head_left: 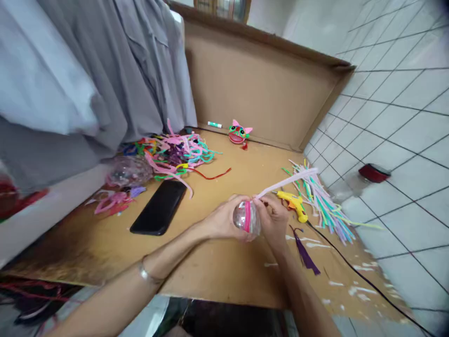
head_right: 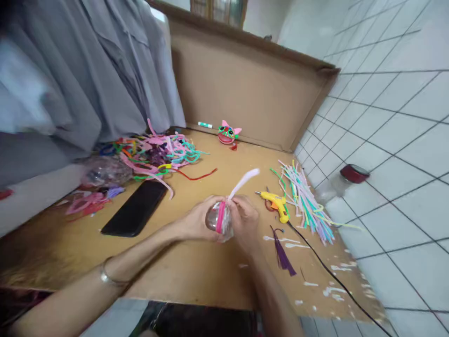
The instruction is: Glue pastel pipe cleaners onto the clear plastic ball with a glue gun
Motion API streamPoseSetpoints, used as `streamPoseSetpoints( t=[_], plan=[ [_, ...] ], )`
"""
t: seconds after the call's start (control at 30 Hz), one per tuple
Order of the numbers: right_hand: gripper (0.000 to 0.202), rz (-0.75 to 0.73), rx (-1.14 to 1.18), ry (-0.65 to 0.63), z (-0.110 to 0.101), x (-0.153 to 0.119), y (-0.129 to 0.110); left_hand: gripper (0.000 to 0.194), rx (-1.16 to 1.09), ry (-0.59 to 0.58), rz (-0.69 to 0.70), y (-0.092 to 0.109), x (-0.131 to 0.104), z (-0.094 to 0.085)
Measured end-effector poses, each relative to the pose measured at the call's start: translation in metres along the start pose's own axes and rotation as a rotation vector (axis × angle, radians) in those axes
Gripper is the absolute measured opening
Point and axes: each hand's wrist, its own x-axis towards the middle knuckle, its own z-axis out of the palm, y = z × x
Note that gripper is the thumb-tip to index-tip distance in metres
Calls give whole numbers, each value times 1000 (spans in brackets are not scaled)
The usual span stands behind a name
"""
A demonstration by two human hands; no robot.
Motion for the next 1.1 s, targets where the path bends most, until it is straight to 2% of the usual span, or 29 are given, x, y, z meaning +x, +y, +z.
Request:
streamPoseSetpoints(
  t=[0.13, 0.33, 0.47, 0.57, 0.73, 0.87, 0.93, 1.0, 1.1],
  plan=[
    [10, -29, -14, -22, -2, 3, 2, 89, -29, 27, -19, -2, -1, -2],
    [13, -66, -93, -195, -3, 15, 2, 86, -58, 34, -6, -10, 1, -4],
    [18, -108, -159, -241, -3, 21, 3, 86, -67, 29, -6, -10, 1, -5],
    [22, -157, -185, -245, 0, 22, 4, 88, -97, 34, -20, -9, 1, -7],
    [15, -95, -92, -157, 10, 19, 9, 82, -129, 25, -40, -9, 1, -9],
    [20, -85, -97, -178, 4, 18, 18, 79, -110, 65, -83, -9, 1, -10],
    [24, -61, -205, -140, -5, 19, 27, 77, -111, 67, -107, -10, 1, -11],
    [25, 9, -409, -65, -18, 22, 37, 79, -107, 89, -127, -12, 1, -11],
    [31, 222, -828, -5, -35, 27, 52, 80, -104, 111, -127, -16, 2, -11]
  ],
)
